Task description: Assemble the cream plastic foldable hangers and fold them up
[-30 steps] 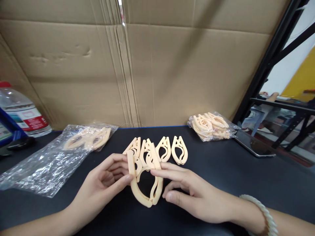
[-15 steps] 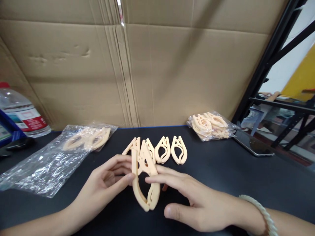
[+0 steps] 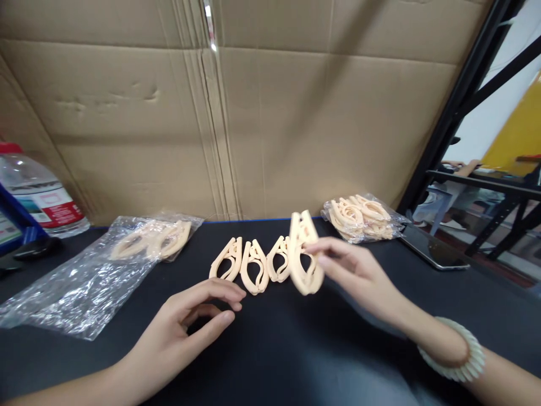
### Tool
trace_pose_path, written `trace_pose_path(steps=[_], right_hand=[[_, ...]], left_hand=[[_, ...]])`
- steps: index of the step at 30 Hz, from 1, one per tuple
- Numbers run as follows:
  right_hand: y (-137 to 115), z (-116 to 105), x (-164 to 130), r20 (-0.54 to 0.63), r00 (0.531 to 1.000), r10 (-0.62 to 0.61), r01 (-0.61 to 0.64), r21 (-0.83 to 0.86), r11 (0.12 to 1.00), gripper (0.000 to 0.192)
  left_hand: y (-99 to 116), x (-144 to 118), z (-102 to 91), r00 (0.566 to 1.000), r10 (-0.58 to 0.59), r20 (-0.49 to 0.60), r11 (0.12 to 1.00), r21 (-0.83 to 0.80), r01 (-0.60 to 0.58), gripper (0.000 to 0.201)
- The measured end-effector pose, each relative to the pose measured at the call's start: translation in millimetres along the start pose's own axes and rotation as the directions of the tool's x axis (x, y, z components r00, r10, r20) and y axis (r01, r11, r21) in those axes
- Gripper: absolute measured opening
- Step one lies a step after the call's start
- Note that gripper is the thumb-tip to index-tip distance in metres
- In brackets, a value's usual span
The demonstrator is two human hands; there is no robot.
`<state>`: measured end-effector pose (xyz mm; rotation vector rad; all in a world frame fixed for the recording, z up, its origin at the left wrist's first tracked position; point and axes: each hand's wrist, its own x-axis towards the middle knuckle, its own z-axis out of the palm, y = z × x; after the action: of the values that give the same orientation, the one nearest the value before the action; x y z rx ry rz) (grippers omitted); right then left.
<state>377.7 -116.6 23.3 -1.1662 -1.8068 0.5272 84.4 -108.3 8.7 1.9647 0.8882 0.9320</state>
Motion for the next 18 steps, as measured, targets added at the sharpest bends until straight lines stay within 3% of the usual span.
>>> trace_pose_path(steps=[2, 3, 6, 9, 14, 18], right_hand=[[17, -16, 8, -0.162, 0.987, -0.003, -0.025, -0.169, 0.985, 0.028], [24, -22, 10, -0.161, 0.987, 0.024, -0.065, -0.258, 0.964, 0.032], [33, -26, 10, 0.009, 0.994, 0.11, -0.093, -0.461, 0.882, 0.037], [29, -16, 4, 0.15, 0.978, 0.148, -0.052, -0.508, 0.86, 0.036], [32, -7, 0, 0.148, 0.983, 0.105, -0.003, -0.565, 0.825, 0.045], [29, -2, -4, 0.116, 0.991, 0.066, 0.023, -0.631, 0.775, 0.046]], left_hand=[[-1, -1, -0.5, 1.0, 0.008, 0.012, 1.0, 0.02, -0.008, 0.01], [-1, -1, -0.7, 1.0, 0.009, 0.013, 1.0, 0.027, -0.009, 0.011], [-1, -2, -1.0, 1.0, 0.005, 0.022, 0.999, 0.05, -0.007, 0.011], [-2, -1, -1.3, 0.999, 0.0, 0.036, 0.997, 0.071, -0.002, 0.012], [-3, 0, -2.5, 0.999, 0.017, 0.044, 0.994, 0.11, -0.022, 0.012], [-2, -4, -2.5, 0.983, 0.154, 0.101, 0.937, 0.301, -0.177, 0.016]])
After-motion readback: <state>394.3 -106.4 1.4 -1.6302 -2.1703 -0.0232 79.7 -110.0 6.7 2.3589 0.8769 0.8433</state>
